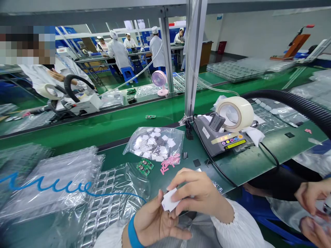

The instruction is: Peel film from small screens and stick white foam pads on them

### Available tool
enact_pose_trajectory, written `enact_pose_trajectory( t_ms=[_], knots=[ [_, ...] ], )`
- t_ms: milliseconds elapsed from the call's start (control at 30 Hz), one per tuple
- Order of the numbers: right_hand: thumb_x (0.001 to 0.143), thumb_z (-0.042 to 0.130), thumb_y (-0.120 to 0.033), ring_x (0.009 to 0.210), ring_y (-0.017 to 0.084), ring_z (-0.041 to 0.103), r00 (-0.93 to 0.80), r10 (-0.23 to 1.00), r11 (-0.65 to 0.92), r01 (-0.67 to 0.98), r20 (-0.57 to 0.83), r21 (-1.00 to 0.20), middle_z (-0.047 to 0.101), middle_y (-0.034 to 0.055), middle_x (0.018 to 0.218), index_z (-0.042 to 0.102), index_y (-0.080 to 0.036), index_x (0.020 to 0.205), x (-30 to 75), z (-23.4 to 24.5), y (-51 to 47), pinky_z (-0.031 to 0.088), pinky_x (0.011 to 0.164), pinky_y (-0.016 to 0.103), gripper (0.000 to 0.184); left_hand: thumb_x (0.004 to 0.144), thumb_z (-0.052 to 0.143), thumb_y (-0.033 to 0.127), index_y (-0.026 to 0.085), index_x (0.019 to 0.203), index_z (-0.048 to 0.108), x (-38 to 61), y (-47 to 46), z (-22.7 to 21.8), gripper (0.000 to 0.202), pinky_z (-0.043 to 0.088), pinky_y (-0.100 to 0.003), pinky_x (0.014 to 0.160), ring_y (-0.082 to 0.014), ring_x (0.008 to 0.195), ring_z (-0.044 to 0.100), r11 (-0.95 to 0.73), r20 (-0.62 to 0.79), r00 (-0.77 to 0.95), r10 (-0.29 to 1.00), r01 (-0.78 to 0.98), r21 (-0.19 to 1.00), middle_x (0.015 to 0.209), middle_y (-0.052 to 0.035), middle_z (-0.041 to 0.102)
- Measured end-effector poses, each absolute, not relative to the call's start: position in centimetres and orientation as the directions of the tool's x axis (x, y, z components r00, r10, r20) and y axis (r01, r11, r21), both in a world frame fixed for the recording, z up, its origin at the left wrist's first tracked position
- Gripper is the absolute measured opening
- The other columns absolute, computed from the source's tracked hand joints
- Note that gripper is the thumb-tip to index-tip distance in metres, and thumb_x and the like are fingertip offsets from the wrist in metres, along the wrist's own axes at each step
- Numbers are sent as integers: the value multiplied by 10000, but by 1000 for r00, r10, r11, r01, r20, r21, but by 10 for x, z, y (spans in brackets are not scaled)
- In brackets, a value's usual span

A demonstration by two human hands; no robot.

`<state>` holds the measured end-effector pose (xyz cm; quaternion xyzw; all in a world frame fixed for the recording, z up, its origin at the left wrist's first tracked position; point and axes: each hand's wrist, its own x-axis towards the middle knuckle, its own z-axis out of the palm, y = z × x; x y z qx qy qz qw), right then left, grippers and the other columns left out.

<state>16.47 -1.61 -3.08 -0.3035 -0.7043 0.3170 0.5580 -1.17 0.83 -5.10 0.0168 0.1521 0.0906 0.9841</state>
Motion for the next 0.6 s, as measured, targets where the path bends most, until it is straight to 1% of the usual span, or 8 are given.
enact_pose_trajectory(
  t_ms=[33, 100, 267, 367, 467, 533, 600],
  knots=[
    [793, 656, -309, 799, 151, 580, -250, 745, 654, 98, 618, -750, 664, 64, 923, 672, -213, 921, 166, -29, -14, 472, 742, 328, 161, 697, 677, 466, 49, 821, 659, -11, 7, -51, 435, 549, -447, 743, -110, 580, 644, 984, -305, 935, 180, -171, 56, 697, -65, 716],
    [813, 633, -292, 815, 152, 578, -294, 711, 687, 96, 639, -720, 661, 80, 929, 667, -182, 905, 168, -29, -10, 477, 732, 326, 147, 677, 685, 480, 50, 784, 659, -10, 6, -51, 443, 544, -447, 736, -105, 558, 630, 984, -330, 927, 177, -168, 54, 661, -57, 704],
    [820, 633, -241, 835, 150, 574, -318, 701, 699, 129, 638, -704, 661, 89, 936, 658, -155, 901, 172, -32, -7, 482, 740, 327, 121, 665, 668, 520, 44, 812, 663, -10, 6, -52, 498, 529, -452, 747, -83, 520, 598, 985, -352, 920, 172, -157, 69, 640, -45, 689],
    [844, 603, -234, 808, 144, 574, -342, 672, 727, 135, 657, -673, 665, 98, 909, 653, -133, 893, 166, -23, -13, 489, 724, 324, 122, 666, 695, 474, 68, 800, 672, -9, 5, -50, 428, 531, -431, 753, -93, 568, 614, 978, -299, 932, 205, -186, 92, 666, -40, 699],
    [865, 573, -203, 809, 150, 574, -377, 632, 763, 151, 677, -628, 677, 113, 865, 645, -106, 900, 158, -7, -18, 493, 706, 316, 126, 653, 721, 436, 99, 790, 688, -8, 2, -44, 365, 533, -388, 748, -116, 628, 642, 961, -186, 948, 258, -231, 153, 681, -41, 711],
    [869, 565, -184, 816, 156, 576, -401, 605, 786, 164, 688, -596, 684, 123, 844, 643, -91, 889, 155, 1, -20, 494, 697, 307, 123, 651, 722, 436, 113, 775, 696, -8, 0, -41, 346, 532, -369, 745, -113, 611, 645, 951, -143, 952, 271, -242, 191, 676, -41, 714],
    [879, 550, -198, 804, 153, 580, -418, 591, 795, 157, 689, -586, 686, 123, 826, 645, -90, 874, 155, 5, -19, 497, 703, 304, 143, 642, 723, 450, 112, 751, 696, -8, -1, -41, 356, 536, -368, 733, -103, 572, 633, 950, -155, 951, 268, -234, 208, 669, -43, 709]
  ],
)
